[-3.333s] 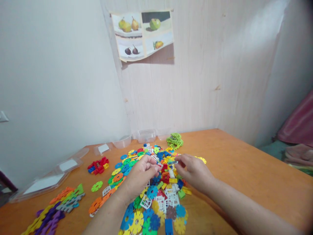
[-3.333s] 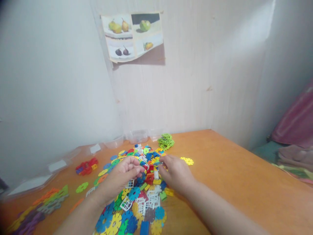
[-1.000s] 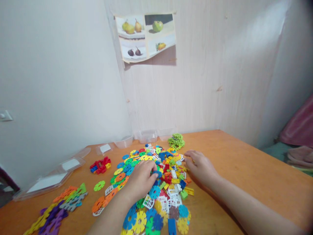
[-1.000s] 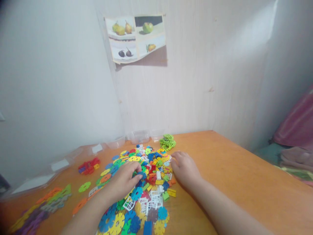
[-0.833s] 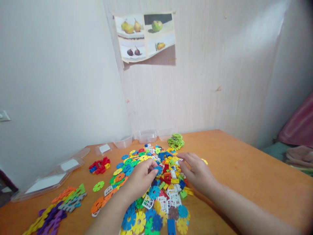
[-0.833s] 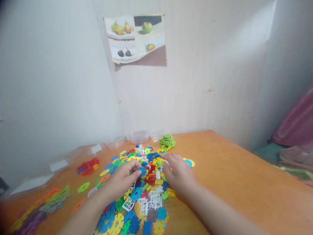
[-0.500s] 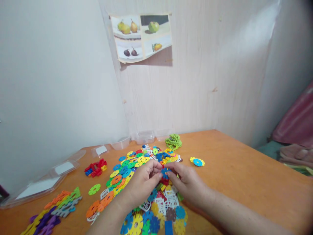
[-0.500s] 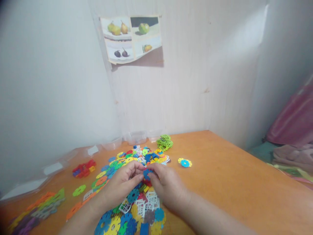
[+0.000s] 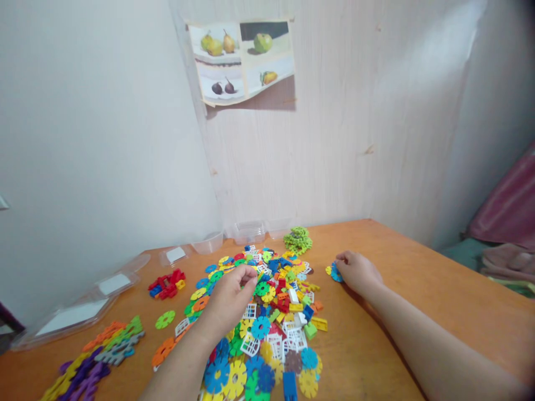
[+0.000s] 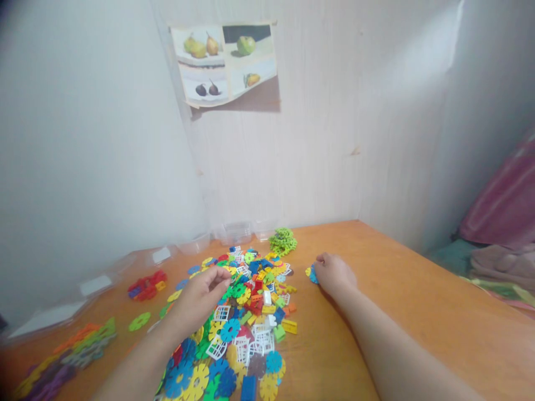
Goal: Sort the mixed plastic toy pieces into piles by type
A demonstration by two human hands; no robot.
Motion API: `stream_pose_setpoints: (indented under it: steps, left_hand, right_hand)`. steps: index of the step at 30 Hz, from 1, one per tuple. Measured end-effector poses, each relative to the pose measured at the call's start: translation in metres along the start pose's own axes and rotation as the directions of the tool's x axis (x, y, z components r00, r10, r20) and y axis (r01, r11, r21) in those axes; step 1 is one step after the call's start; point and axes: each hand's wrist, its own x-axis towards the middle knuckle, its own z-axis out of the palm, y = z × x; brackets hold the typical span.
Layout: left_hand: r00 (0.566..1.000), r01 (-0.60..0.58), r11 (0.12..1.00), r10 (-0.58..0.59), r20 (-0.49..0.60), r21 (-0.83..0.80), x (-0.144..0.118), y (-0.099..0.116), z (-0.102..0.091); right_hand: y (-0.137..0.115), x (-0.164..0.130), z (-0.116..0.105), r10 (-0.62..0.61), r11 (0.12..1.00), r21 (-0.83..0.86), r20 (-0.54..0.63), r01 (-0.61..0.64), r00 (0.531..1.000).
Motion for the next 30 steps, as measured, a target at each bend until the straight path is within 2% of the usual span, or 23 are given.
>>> stream_pose_setpoints:
  steps: [5,11,14,16,19,24,30]
  left_hand:
    - [0.999,-0.033,0.997,0.034,-0.021,0.066,-0.001,-0.006,-0.003]
    - [0.999,-0.014,0.995,0.019,-0.046,0.101,0.000,-0.008,-0.008]
    - [0.999,-0.053,0.988,0.054,0.001,0.147,-0.002,-0.007,-0.006]
    - [0.994,-0.101,0.975,0.092,0.054,0.198,-0.004,-0.005,-0.002]
    - [0.980,-0.172,0.941,0.134,0.145,0.290,-0.006,-0.003,0.005]
    - [0.968,-0.230,0.871,0.160,0.194,0.434,-0.009,-0.002,0.016]
    - [0.970,-0.232,0.844,0.166,0.176,0.483,-0.009,-0.004,0.019]
  right_hand:
    - [-0.004,-0.001,0.000,-0.015,0.999,-0.034,-0.053,0.014,0.998]
    - [-0.026,-0.023,-0.001,-0.168,0.985,0.021,-0.038,0.169,0.985]
    - [-0.041,-0.041,0.002,-0.319,0.943,0.097,0.005,0.317,0.948]
    - [-0.050,-0.053,0.004,-0.425,0.900,0.136,0.067,0.414,0.903]
    - [-0.061,-0.068,0.006,-0.522,0.850,0.165,0.134,0.500,0.842]
    - [-0.070,-0.078,0.007,-0.575,0.812,0.198,0.118,0.549,0.809]
    - [-0.069,-0.078,0.008,-0.574,0.814,0.191,0.109,0.549,0.812]
